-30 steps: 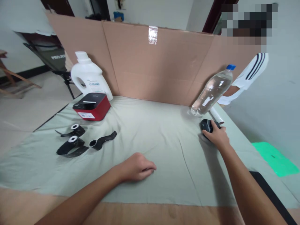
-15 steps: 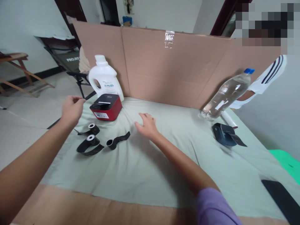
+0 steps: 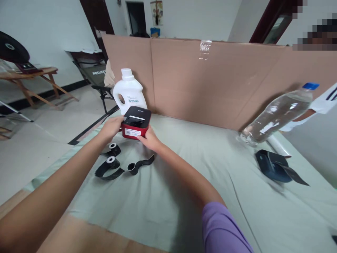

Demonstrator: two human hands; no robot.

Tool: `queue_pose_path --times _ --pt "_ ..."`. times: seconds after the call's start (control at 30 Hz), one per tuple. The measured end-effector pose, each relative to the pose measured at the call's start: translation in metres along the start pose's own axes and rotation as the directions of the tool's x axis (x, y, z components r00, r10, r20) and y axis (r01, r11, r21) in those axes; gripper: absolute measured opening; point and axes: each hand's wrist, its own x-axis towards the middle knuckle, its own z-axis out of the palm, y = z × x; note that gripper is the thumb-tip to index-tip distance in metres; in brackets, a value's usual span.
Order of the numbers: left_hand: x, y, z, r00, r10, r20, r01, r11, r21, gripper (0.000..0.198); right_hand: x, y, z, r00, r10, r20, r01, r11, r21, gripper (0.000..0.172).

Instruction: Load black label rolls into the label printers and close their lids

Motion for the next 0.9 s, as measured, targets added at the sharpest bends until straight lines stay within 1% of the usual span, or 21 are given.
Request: queue_pose_path --times 0.03,0.07,0.13,0.2,0.23,0.3,0.37,0.43,0.47,0.5,0.57,0.67,0.8,0.9 --pt "-0.006 0.011 0.004 0.999 0.006 0.048 -0.006 1.000 0.003 0.036 -0.009 0.001 -0.013 0.999 -0.034 -0.038 0.035 0.999 0.030 0.054" --pt "-0.014 0.024 0.010 0.995 0.036 0.094 -0.037 0.999 0.009 0.037 -0.021 0.002 -0.027 0.995 -0.059 -0.083 0.064 0.996 0.060 0.053" --pt "-0.037 0.052 0.026 0.977 0.139 0.161 -0.144 0.989 0.019 0.039 -0.051 0.006 -0.058 0.983 -0.061 -0.172 0.079 0.992 0.100 0.056" --pt "-0.068 0.079 0.048 0.944 0.256 0.210 -0.269 0.963 0.034 0.041 -0.091 0.011 -0.088 0.974 -0.003 -0.226 0.024 0.996 0.090 0.064" --pt "-0.086 0.091 0.060 0.925 0.292 0.242 -0.314 0.948 0.054 0.043 -0.113 0.013 -0.102 0.966 0.028 -0.259 -0.010 0.997 0.070 0.068" --pt "-0.124 0.109 0.082 0.902 0.313 0.298 -0.358 0.927 0.111 0.046 -0.159 0.017 -0.125 0.952 0.080 -0.297 -0.080 0.997 0.009 0.072" --pt "-0.159 0.118 0.100 0.868 0.337 0.365 -0.413 0.898 0.151 0.051 -0.204 0.017 -0.140 0.935 0.125 -0.332 -0.149 0.988 -0.047 0.071" --pt "-0.186 0.117 0.114 0.830 0.363 0.424 -0.461 0.874 0.154 0.055 -0.241 0.013 -0.147 0.928 0.156 -0.338 -0.198 0.976 -0.092 0.066" --pt "-0.196 0.114 0.119 0.816 0.370 0.444 -0.473 0.869 0.146 0.055 -0.255 0.011 -0.148 0.928 0.167 -0.333 -0.214 0.971 -0.108 0.062" --pt "-0.204 0.109 0.123 0.810 0.371 0.455 -0.476 0.869 0.138 0.056 -0.266 0.009 -0.148 0.928 0.175 -0.330 -0.225 0.967 -0.120 0.058" --pt "-0.214 0.099 0.130 0.816 0.359 0.454 -0.459 0.879 0.131 0.055 -0.279 0.005 -0.146 0.924 0.185 -0.335 -0.241 0.961 -0.134 0.054" --pt "-0.217 0.088 0.135 0.835 0.354 0.421 -0.438 0.891 0.120 0.053 -0.284 0.004 -0.144 0.921 0.176 -0.348 -0.239 0.960 -0.148 0.064" --pt "-0.214 0.082 0.136 0.825 0.373 0.424 -0.447 0.891 0.086 0.053 -0.281 0.007 -0.143 0.925 0.152 -0.349 -0.220 0.961 -0.165 0.079" --pt "-0.213 0.081 0.134 0.824 0.348 0.447 -0.427 0.900 0.089 0.054 -0.281 0.007 -0.141 0.926 0.151 -0.345 -0.219 0.961 -0.166 0.082"
